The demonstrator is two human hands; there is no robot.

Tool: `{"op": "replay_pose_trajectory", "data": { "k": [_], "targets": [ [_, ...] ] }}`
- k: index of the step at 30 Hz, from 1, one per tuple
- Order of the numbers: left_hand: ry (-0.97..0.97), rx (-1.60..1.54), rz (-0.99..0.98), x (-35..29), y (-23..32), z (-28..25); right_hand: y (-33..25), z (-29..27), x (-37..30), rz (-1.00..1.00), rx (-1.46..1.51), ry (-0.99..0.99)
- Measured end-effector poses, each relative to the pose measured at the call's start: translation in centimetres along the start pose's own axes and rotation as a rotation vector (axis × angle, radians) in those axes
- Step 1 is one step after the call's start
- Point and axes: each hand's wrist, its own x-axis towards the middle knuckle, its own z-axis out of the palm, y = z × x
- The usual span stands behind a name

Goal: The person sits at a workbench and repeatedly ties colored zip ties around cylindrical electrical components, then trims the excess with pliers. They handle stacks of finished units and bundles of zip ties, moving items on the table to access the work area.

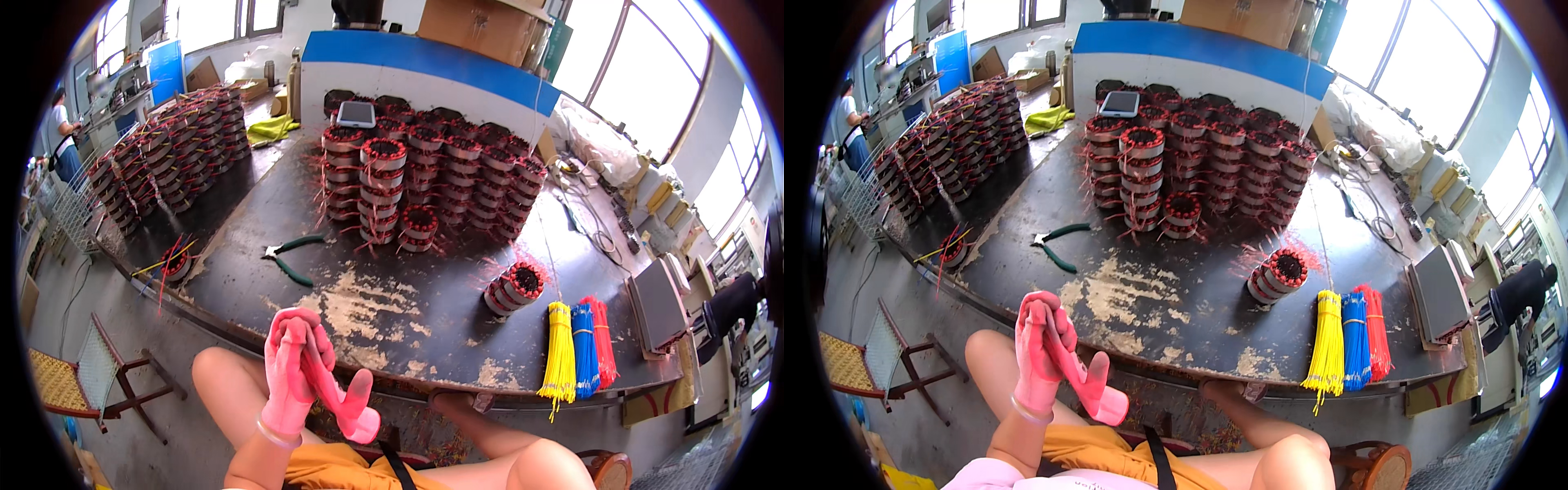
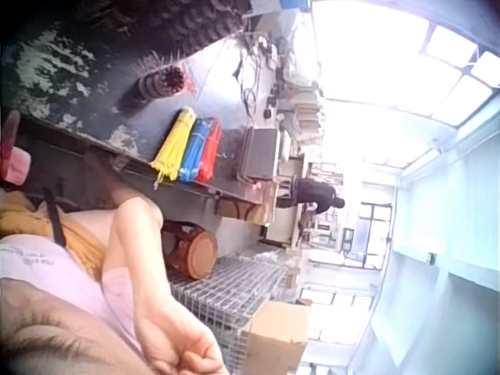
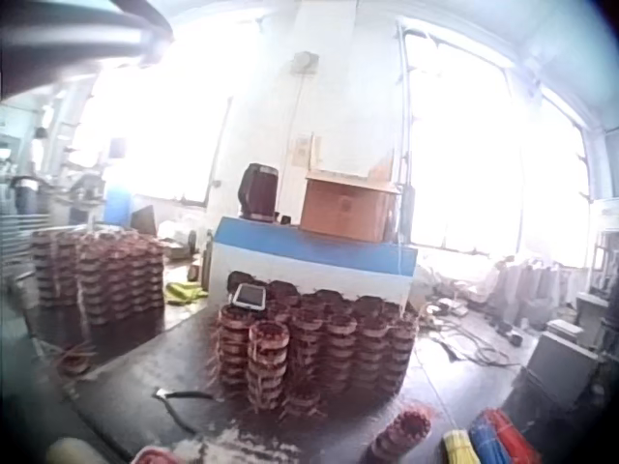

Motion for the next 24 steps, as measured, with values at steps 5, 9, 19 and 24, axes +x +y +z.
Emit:
{"op": "replay_pose_trajectory", "data": {
  "k": [5, 9, 19, 24],
  "targets": [
    [-0.004, 0.024, 0.007, -0.4, 0.3, 0.2, 1.6, 3.3, -3.2, 0.109, 0.08, -0.078],
    [0.032, 0.028, 0.0, -0.4, 0.7, 0.6, 1.9, 4.8, -3.9, 0.131, 0.118, -0.083],
    [-0.002, 0.012, -0.018, -0.3, 0.4, 0.7, 2.7, 6.9, -5.5, 0.186, 0.179, -0.127],
    [-0.003, 0.025, 0.015, -0.5, 1.1, 0.1, 2.7, 7.4, -5.6, 0.193, 0.194, -0.113]
  ]
}}
